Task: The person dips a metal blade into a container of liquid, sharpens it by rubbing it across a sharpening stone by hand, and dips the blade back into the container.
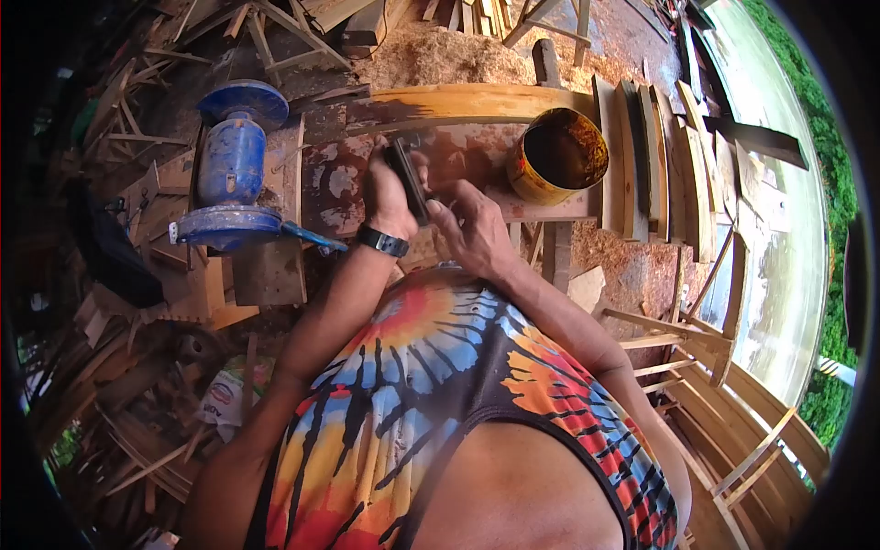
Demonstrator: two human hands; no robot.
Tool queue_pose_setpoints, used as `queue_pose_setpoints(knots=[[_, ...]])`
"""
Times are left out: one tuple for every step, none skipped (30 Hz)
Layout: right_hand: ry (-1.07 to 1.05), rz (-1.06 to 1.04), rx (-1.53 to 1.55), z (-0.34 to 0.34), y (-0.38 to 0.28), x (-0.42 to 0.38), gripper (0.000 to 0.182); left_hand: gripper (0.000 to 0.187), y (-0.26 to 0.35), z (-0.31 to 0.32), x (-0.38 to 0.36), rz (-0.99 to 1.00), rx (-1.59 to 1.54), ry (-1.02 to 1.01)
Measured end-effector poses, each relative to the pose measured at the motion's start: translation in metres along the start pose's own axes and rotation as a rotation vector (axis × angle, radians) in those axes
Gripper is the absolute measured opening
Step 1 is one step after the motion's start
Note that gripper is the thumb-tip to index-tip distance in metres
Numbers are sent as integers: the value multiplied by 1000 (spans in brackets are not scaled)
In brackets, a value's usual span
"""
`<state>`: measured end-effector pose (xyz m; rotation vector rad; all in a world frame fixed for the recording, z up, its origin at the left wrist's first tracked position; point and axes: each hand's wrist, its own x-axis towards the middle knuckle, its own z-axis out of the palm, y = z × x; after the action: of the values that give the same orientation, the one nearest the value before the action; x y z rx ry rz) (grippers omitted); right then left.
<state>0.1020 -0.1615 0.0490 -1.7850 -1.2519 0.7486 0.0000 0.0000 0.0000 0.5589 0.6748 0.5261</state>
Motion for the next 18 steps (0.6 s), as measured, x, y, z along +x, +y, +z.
queue_pose_setpoints(knots=[[4, -15, 133, -5, -10, -2, 57, 55, 4, -9, 3, -39, -14, -85], [13, -30, 266, -6, -15, -5, 58, 51, 4, -16, 5, -81, -27, -171], [16, -29, 360, 1, -7, -5, 59, 50, 8, -12, 2, -78, -60, -92], [20, -29, 427, 1, -2, -5, 59, 50, 12, 4, -7, -73, -112, -28], [24, -30, 496, 1, 1, -5, 60, 49, 15, 16, -11, -66, -161, 37], [55, -74, 408, -1, 2, -6, 60, 57, 15, 22, -11, -97, -267, 91], [85, -119, 322, -1, 2, -6, 61, 57, 17, 27, -11, -110, -264, 94], [112, -163, 234, -3, 1, -6, 62, 58, 19, 32, -13, -122, -262, 98], [100, -109, 251, -5, -2, -6, 63, 59, 19, 36, -14, -133, -261, 104], [87, -57, 267, -8, -6, -6, 64, 63, 18, 39, -16, -119, -231, 124], [74, -6, 283, -9, -9, -5, 65, 63, 17, 42, -20, -116, -219, 98], [84, -2, 351, -9, -9, -6, 64, 64, 18, 48, -25, -112, -208, 69], [93, 2, 414, -9, -9, -7, 62, 65, 18, 53, -29, -108, -202, 37], [103, 5, 479, -9, -9, -7, 61, 63, 19, 55, -31, -113, -173, 36], [139, 0, 595, -6, -4, -5, 58, 61, 20, 56, -32, -131, -213, -16], [174, -8, 711, 1, 5, -1, 56, 60, 21, 57, -33, -148, -254, -68], [207, -16, 827, 4, 10, 0, 53, 58, 22, 58, -36, -166, -296, -117], [203, 41, 789, -5, 5, -3, 43, 55, 26, 63, -42, -187, -300, -185]])
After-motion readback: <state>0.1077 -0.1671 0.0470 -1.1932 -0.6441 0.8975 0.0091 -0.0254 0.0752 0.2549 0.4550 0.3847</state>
